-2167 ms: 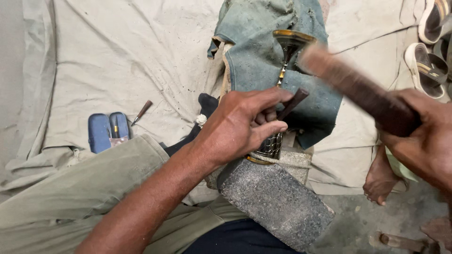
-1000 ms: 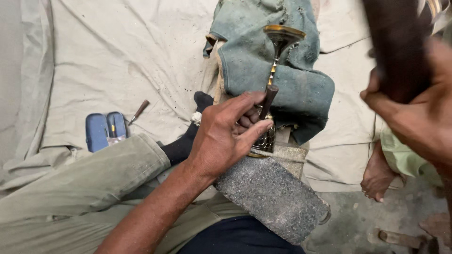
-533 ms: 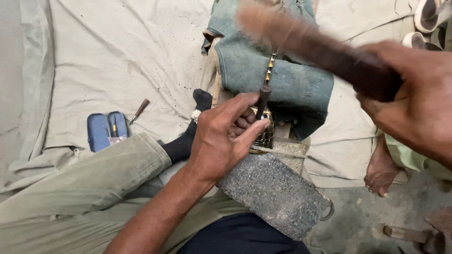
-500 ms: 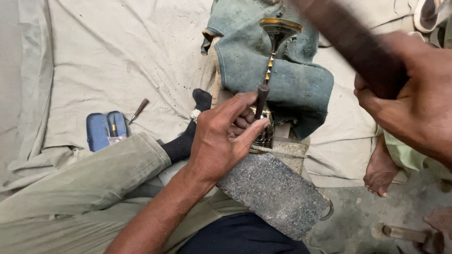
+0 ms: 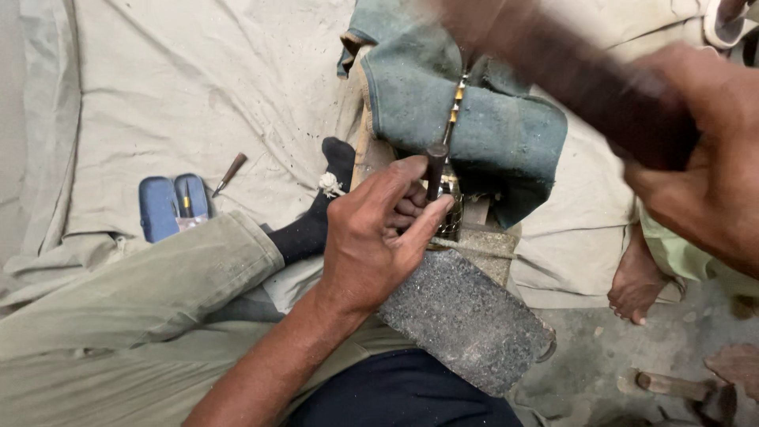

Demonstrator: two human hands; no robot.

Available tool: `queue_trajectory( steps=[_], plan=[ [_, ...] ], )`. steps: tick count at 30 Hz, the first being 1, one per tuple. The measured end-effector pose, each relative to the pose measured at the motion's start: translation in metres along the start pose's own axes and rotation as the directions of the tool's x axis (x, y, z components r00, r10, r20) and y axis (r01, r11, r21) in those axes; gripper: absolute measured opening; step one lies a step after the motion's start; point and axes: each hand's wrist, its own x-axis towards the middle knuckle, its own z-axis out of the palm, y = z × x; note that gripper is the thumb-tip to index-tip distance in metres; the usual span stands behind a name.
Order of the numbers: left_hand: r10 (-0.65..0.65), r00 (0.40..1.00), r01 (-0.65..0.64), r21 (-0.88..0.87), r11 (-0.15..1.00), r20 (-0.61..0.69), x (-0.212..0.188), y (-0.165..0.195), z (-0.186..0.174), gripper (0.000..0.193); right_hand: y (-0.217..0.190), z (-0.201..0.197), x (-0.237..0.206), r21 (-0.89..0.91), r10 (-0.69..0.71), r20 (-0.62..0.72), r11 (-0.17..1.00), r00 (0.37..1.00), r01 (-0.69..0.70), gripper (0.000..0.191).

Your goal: The person sits on the ground holding a punch against a brass goblet and repeatedly strikes the punch with a wooden mallet to emboss a decorative pattern into the metal, repositioning the punch around the goblet's surface and steadying the goblet with the other hand.

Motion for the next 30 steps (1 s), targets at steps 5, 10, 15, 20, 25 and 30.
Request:
queue_trajectory(
  steps=[5,10,15,20,25,30],
  plan=[
    [0.016,1.0,-0.016,0.016,1.0,-0.025,-0.002,-0.001,0.002,0.036,0.007,0.001,-0.007,-0.094,0.014,0.064,0.996,0.998,-0.008,0.033],
    [0.011,0.999,-0.011,0.005,1.0,-0.035,-0.001,0.007,-0.001,0.032,0.01,0.0,-0.02,-0.115,0.163,0.181,0.983,0.97,-0.144,0.042],
    [0.081,0.996,-0.08,0.032,0.996,-0.043,-0.009,0.031,-0.03,0.029,-0.002,0.05,-0.025,0.489,0.222,0.238,0.814,0.945,-0.314,0.036],
    [0.131,0.935,-0.277,0.448,0.85,0.329,-0.024,0.046,-0.037,0.055,-0.003,0.131,-0.013,0.893,-0.038,0.197,0.419,0.98,-0.164,0.062],
    [0.091,0.938,-0.274,0.557,0.784,0.333,-0.026,0.044,-0.03,0.054,-0.008,0.138,-0.019,0.954,-0.099,0.193,0.253,0.976,-0.163,0.064],
    [-0.156,0.947,-0.031,0.564,0.825,0.281,-0.008,0.017,-0.042,0.034,-0.023,0.103,-0.043,0.961,-0.057,0.121,0.259,0.991,-0.102,0.073]
  ],
)
